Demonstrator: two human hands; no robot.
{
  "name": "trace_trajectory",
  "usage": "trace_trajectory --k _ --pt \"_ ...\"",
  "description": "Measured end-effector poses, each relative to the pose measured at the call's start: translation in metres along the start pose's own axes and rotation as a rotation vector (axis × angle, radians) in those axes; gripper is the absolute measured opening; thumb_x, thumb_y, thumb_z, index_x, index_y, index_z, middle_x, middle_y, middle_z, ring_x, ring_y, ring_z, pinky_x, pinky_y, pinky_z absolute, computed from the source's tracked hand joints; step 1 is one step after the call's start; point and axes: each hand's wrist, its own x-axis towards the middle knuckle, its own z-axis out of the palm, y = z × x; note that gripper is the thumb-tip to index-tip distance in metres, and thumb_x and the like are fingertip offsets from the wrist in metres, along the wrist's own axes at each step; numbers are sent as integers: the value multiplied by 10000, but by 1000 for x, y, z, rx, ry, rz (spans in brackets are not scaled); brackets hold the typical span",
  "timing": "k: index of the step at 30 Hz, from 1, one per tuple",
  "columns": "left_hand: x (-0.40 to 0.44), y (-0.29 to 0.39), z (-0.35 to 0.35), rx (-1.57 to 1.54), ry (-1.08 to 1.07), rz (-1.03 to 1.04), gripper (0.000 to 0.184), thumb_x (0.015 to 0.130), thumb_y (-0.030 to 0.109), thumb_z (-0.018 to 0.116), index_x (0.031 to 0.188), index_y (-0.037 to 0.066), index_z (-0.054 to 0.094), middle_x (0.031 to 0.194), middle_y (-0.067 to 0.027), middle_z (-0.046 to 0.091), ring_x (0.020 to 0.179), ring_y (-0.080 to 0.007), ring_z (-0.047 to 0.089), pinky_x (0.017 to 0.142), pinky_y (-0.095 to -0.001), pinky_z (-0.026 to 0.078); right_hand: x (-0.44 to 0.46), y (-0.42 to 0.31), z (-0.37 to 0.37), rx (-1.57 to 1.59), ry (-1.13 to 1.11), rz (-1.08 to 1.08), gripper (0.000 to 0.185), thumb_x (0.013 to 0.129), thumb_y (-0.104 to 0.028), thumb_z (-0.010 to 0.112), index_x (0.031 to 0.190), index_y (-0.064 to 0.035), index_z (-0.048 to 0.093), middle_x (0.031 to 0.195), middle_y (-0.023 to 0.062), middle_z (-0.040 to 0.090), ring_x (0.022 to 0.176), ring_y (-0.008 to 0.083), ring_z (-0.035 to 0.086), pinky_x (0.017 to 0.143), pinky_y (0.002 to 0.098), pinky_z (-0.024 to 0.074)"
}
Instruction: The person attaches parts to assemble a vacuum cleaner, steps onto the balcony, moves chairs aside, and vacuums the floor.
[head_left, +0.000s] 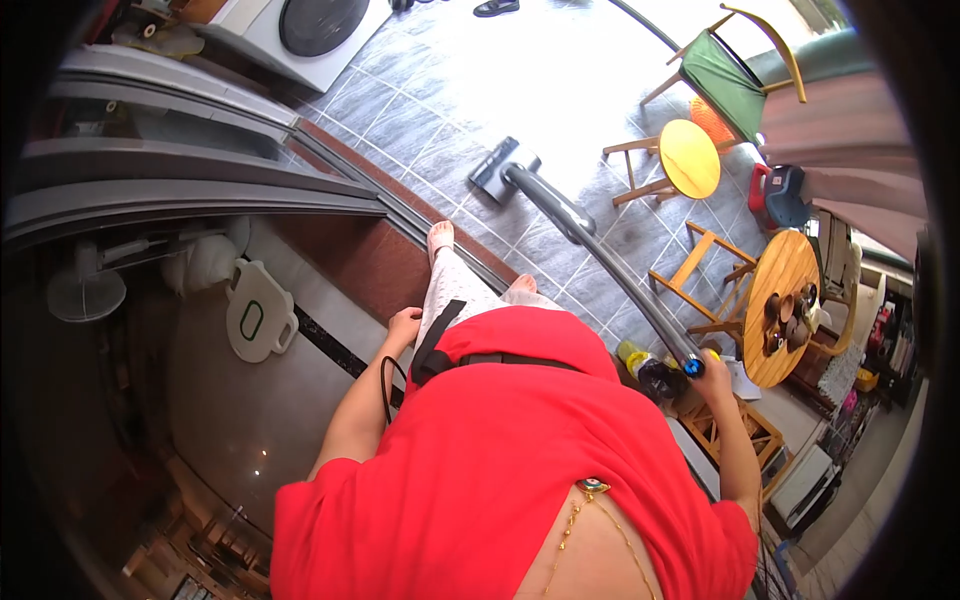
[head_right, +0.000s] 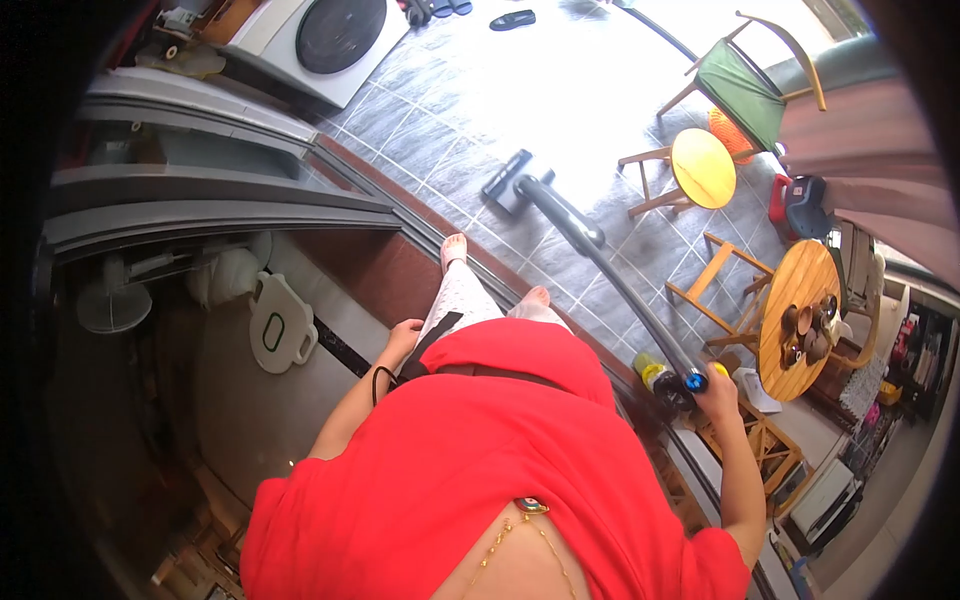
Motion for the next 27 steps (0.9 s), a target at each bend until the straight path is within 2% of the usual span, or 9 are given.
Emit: trace_trajectory --k 6,10,14,15,16,17,18,20,27 --pt "-9 65 0 115 -80 100 362 730 326 617 1006 93 629 885 -149 645 837 -271 624 747 -346 476 -103 56 -32 25 -84 129 221 653 -134 678 790 -34 537 702 214 567 696 394 561 598 431 441" --pt "-1 68 -37 149 13 170 357 707 199 594 1046 89 606 868 -142 644 803 -241 628 734 -330 486 -136 80 -45 111 -49 253 187 632 -104 671 757 -33 551 688 204 580 663 372 578 588 396 459" --pt "7 74 -139 -157 543 330 333 735 144 541 1027 -14 517 767 -89 575 709 -210 553 699 -336 459 -140 92 -47 57 -33 280 180 618 -82 663 731 -24 536 654 199 572 628 368 575 565 387 455" --pt "22 64 -174 -105 832 518 381 753 138 528 1087 -30 453 788 -84 521 747 -190 509 718 -311 441 -136 90 -46 19 -31 203 183 616 -78 658 726 -23 524 636 197 565 619 369 570 553 391 448" --pt "13 66 -215 -267 876 383 378 763 111 516 1091 -53 425 894 -111 511 827 -184 500 750 -307 429 -129 81 -49 71 -30 177 192 616 -89 661 725 -28 514 629 206 558 620 372 567 542 398 438" --pt "9 65 -257 -419 905 254 504 774 118 555 1193 -58 338 1017 -145 492 903 -197 495 783 -325 429 -120 75 -50 68 -24 158 195 624 -97 665 730 -29 517 630 207 559 623 374 567 544 401 437" --pt "-7 88 -277 -636 1154 360 721 763 168 641 1293 -46 202 1111 -177 461 927 -230 508 822 -352 431 -110 68 -49 66 -18 137 198 632 -105 670 736 -29 519 632 208 560 626 376 566 545 404 435" --pt "-31 112 -328 -536 1502 193 936 722 233 716 1346 -12 63 1210 -194 395 1000 -253 493 871 -354 414 -82 36 -55 53 -6 124 193 642 -111 670 738 -29 523 632 206 561 626 377 566 547 408 434" --pt "-16 155 -341 -801 1385 372 934 694 128 722 1354 20 71 1320 -203 247 1182 -271 345 972 -360 318 33 -70 -12 129 46 -56 223 613 -97 651 801 -47 541 680 211 568 680 390 564 581 444 440"
